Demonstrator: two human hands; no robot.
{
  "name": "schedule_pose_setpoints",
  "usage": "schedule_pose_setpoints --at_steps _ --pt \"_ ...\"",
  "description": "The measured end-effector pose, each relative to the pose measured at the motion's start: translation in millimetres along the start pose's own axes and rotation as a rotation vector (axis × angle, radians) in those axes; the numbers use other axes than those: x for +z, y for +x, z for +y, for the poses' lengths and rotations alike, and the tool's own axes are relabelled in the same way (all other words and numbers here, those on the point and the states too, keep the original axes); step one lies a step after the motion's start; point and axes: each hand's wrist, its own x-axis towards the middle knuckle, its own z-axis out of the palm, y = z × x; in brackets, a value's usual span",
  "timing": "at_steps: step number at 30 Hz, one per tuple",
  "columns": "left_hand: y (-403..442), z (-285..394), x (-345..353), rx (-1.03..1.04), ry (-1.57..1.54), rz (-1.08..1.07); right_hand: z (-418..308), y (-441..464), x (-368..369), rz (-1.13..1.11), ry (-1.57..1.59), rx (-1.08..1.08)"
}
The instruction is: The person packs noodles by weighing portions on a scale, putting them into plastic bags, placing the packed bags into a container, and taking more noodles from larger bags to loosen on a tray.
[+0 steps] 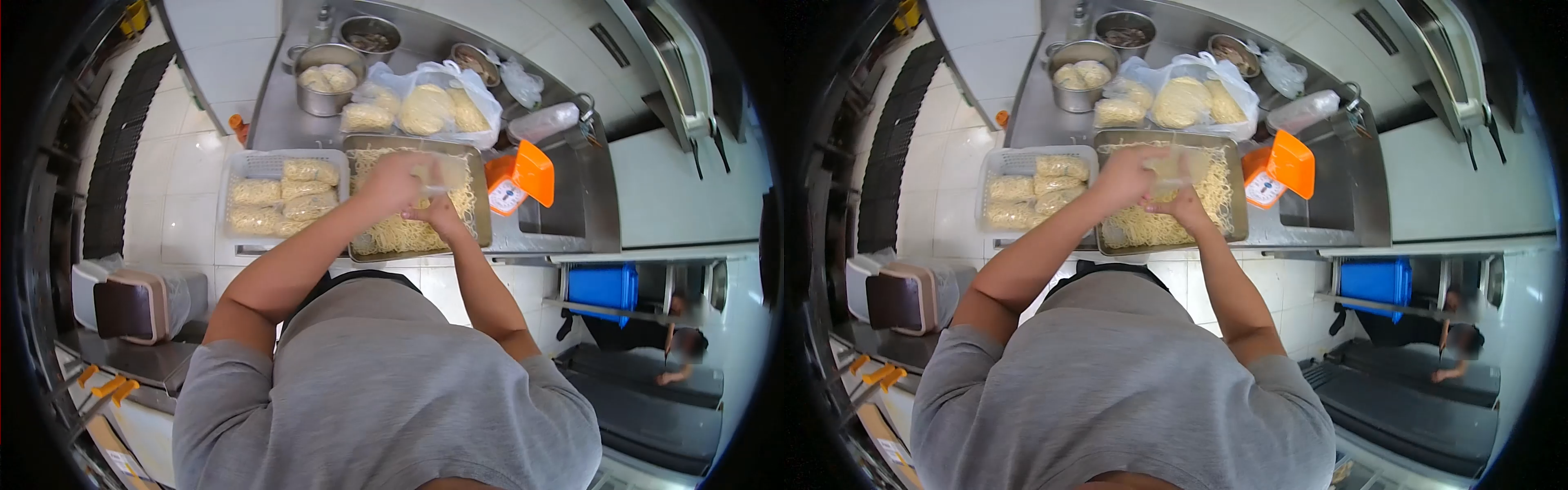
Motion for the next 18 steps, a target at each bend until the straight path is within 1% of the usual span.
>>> schedule_pose_setpoints --at_steps 1,3,6,7,9,10,12,13,15,16,18 --pt "-1 3 -2 -0.001 -0.026 -0.042 7 5 7 -0.062 0.089 0.092" --pt "-6 8 -7 -0.014 -0.077 -0.146 3 24 5 -0.236 0.426 0.416" --pt "-11 25 -38 0.051 -0.005 0.133 -52 29 19 0.076 0.385 0.054" --pt "-17 32 -46 -0.009 -0.066 0.188 -42 35 17 0.129 0.285 0.017" --pt "-28 40 -60 -0.128 -0.194 0.297 -65 37 10 0.152 0.16 -0.177" --pt "-28 36 -66 -0.259 -0.432 0.097 -80 37 8 0.156 0.093 -0.273" --pt "-27 23 -73 -0.518 -0.897 -0.306 -99 28 10 0.171 -0.113 -0.589" --pt "-23 10 -69 -0.455 -0.939 -0.286 -104 24 13 0.178 -0.215 -0.75" --pt "-17 -18 -57 -0.333 -1.024 -0.249 -103 18 23 0.295 -0.21 -0.689" --pt "-18 -10 -49 -0.334 -1.0 -0.167 -103 17 25 0.352 -0.211 -0.661" --pt "-25 11 -25 -0.336 -0.948 -0.006 -115 17 21 0.408 -0.159 -0.494"
